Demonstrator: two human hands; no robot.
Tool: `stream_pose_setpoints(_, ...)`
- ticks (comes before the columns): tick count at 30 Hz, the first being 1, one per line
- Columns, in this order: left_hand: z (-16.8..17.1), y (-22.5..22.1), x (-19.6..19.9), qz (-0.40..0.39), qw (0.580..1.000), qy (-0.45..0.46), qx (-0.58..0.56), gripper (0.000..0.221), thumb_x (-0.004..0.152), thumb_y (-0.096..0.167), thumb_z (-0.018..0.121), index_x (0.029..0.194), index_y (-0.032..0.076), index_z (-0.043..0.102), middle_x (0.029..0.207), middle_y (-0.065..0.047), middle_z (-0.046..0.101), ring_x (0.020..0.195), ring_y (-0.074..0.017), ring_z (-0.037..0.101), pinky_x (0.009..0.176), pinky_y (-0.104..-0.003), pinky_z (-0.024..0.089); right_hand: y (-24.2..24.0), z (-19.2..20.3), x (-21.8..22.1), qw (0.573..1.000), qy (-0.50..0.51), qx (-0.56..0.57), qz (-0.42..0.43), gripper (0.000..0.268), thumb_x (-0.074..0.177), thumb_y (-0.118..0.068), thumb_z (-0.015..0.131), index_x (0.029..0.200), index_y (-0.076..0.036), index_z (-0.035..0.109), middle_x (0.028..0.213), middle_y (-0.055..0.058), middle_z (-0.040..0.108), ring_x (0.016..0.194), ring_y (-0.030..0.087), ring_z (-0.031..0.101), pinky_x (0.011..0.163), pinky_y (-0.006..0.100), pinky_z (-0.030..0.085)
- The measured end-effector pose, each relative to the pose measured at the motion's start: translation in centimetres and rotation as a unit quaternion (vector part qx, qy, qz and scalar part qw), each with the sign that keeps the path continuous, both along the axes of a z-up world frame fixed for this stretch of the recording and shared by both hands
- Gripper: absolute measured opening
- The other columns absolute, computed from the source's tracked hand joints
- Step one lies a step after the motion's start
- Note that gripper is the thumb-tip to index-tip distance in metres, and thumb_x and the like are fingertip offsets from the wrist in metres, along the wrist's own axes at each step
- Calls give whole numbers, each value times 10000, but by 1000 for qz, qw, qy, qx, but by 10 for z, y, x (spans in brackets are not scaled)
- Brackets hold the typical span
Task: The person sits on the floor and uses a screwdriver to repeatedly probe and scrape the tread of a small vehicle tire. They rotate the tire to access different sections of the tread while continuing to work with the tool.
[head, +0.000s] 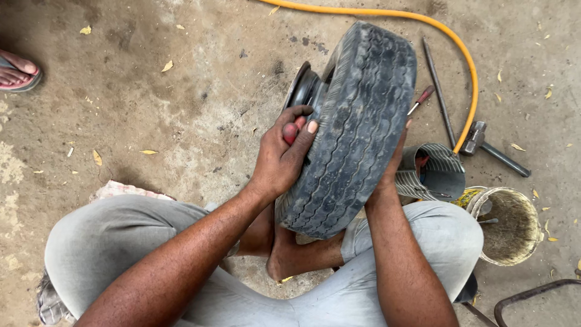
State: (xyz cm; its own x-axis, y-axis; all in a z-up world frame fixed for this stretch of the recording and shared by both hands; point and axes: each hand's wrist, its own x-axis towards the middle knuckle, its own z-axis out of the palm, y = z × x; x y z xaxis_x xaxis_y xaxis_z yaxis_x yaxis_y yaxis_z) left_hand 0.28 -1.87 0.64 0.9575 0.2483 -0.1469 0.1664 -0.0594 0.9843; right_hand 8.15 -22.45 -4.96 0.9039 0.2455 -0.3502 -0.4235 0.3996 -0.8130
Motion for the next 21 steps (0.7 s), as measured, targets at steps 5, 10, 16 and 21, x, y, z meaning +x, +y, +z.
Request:
stream_pose_setpoints(5, 2, 4, 4, 2, 999, -28, 23, 493, 1047, 430, 576, 1326, 27, 616, 1136, -161, 739, 1132, -243, 704, 1001, -388, 541, 8, 10, 3, 1000, -1, 16, 5, 968, 904, -792, 418, 1620, -153, 288, 1559, 166, 443, 1412, 313, 511, 1141, 508, 511)
stream_pose_setpoints(10, -7, 2, 3, 9, 1000, -5, 19, 495, 1023, 443, 587, 1302, 36, 633, 1104, -149, 750, 1091, -224, 713, 976, -368, 549, 5, 8, -2, 1000, -8, 8, 10, 992, 905, -804, 418, 1632, -148, 265, 1581, 184, 416, 1437, 331, 492, 1158, 531, 501)
stream_pose_setpoints(16, -9, 2, 4, 16, 999, -14, 30, 479, 1026, 438, 593, 1289, 41, 645, 1106, -149, 751, 1091, -219, 715, 982, -369, 549, 6, 10, 0, 999, 9, -37, -5, 984, 874, -808, 372, 1613, -171, 237, 1537, 190, 424, 1414, 330, 510, 1111, 556, 543)
stream_pose_setpoints(21, -6, 2, 1, 0, 1000, 11, -3, 468, 1033, 427, 574, 1300, 48, 640, 1091, -139, 745, 1066, -214, 715, 957, -357, 561, 2, 6, -20, 994, -97, -26, 32, 957, 974, -787, 431, 1625, -105, 270, 1536, 166, 449, 1411, 291, 501, 1142, 508, 514)
